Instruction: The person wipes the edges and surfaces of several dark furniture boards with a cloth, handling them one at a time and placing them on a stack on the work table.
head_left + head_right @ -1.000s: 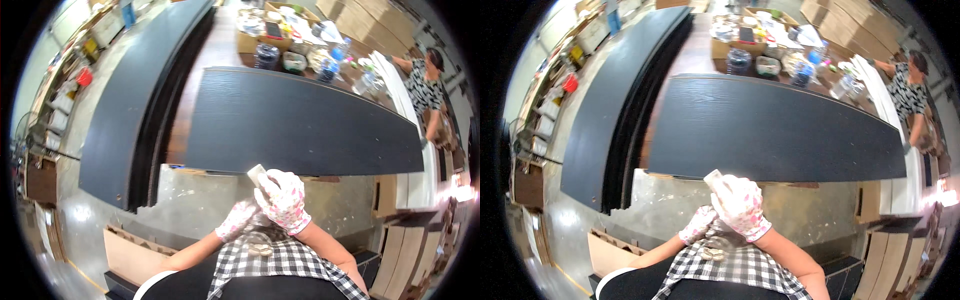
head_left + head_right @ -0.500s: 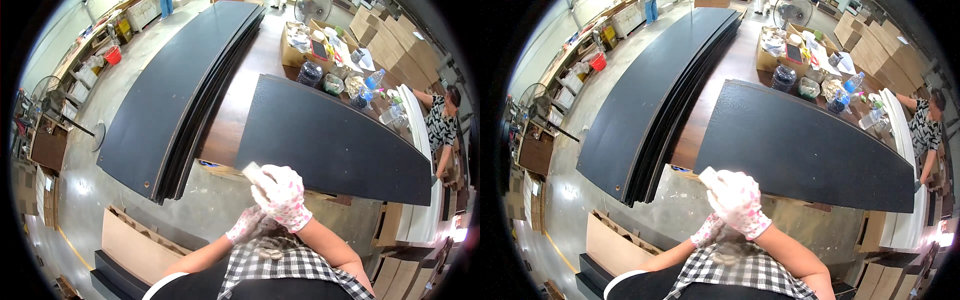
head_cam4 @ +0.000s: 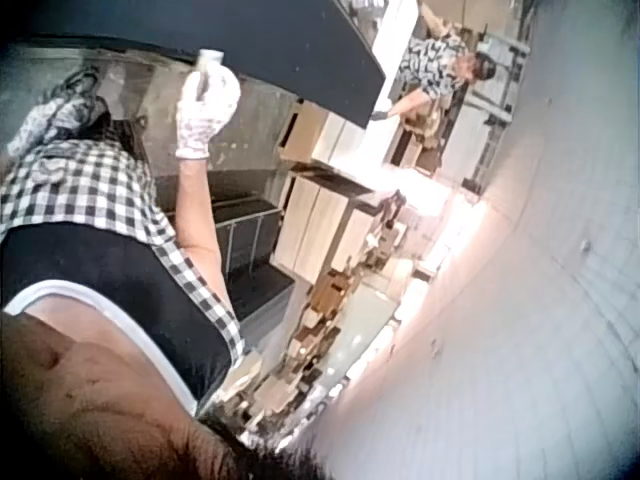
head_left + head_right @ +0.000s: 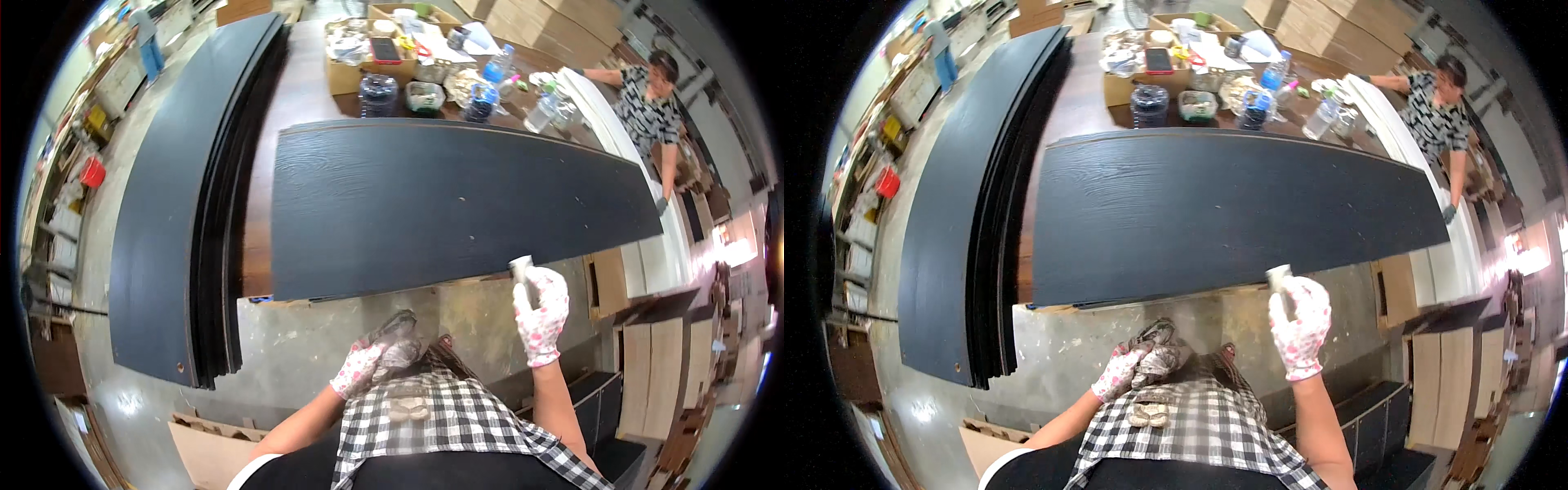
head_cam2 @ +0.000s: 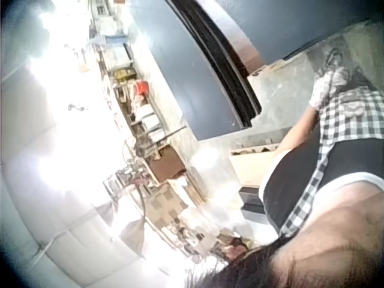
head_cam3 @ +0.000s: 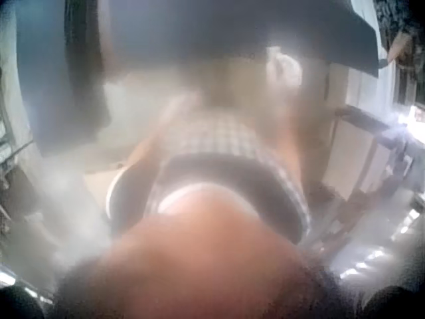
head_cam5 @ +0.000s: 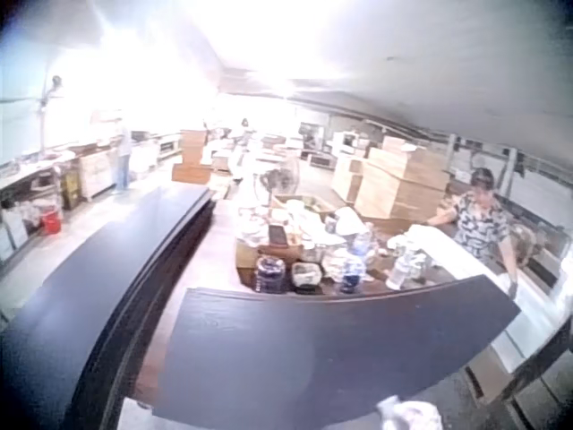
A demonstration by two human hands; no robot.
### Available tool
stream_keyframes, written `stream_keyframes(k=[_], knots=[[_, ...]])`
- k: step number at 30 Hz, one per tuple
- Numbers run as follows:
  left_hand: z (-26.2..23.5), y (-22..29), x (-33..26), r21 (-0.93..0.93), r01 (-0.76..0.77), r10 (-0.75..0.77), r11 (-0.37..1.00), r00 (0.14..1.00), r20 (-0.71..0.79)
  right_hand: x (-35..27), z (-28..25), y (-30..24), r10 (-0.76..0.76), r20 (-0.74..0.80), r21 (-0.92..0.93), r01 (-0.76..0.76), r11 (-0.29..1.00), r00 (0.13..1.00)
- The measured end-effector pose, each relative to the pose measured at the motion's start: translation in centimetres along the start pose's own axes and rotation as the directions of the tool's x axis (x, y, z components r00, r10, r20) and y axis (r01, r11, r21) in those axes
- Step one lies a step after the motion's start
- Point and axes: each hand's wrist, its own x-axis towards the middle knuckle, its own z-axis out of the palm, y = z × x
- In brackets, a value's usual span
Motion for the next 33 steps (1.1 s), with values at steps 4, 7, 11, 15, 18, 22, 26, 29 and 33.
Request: stream_keyframes(k=[4, 7, 11, 15, 18, 22, 26, 29, 33], knots=[[1.4, 3.7, 0.0, 0.71, -0.489, 0.357, 0.507, 0.869, 0.343, 0.1, 1.1, -4.7, -0.17, 0.143, 0.038, 0.166, 0.985, 0.975], [3.1, 5.1, 1.6, 0.667, -0.663, 0.464, 0.339, 0.735, 0.494, -1.2, 2.4, -4.4, -0.219, 0.113, 0.003, 0.22, 0.975, 0.969], [8.2, 12.9, -1.3, 0.214, -0.247, 0.182, 0.945, 0.942, 0.281, 0.2, -2.2, 5.7, 0.082, 0.091, -0.146, -0.068, 0.987, 0.992], [10.6, 15.6, -0.9, 0.235, -0.476, 0.369, 0.847, 0.847, 0.383, 1.0, -4.7, 8.6, 0.181, -0.115, -0.214, -0.202, 0.956, 0.977], [12.4, 16.9, 0.0, 0.112, -0.645, 0.588, 0.756, 0.744, 0.318, -0.5, -2.0, 6.4, -0.087, 0.056, -0.086, 0.092, 0.992, 0.995], [20.2, 22.3, 1.6, 0.421, -0.845, 0.788, 0.329, 0.491, 0.372, -0.6, -4.2, 12.9, -0.092, -0.117, -0.16, 0.073, 0.984, 0.989], [26.5, 21.6, 6.3, 0.646, -0.758, 0.805, -0.095, 0.324, 0.498, -0.1, -8.2, 25.1, 0.152, -0.168, -0.127, -0.175, 0.976, 0.974], [32.9, 20.7, 10.3, 0.697, -0.648, 0.759, -0.306, 0.276, 0.59, 0.9, -10.9, 34.6, 0.156, -0.25, -0.154, -0.198, 0.968, 0.956], [42.1, 19.3, 15.1, 0.777, -0.489, 0.702, -0.395, 0.384, 0.599, 2.5, -15.2, 48.6, 0.168, -0.333, -0.16, -0.231, 0.96, 0.928]])
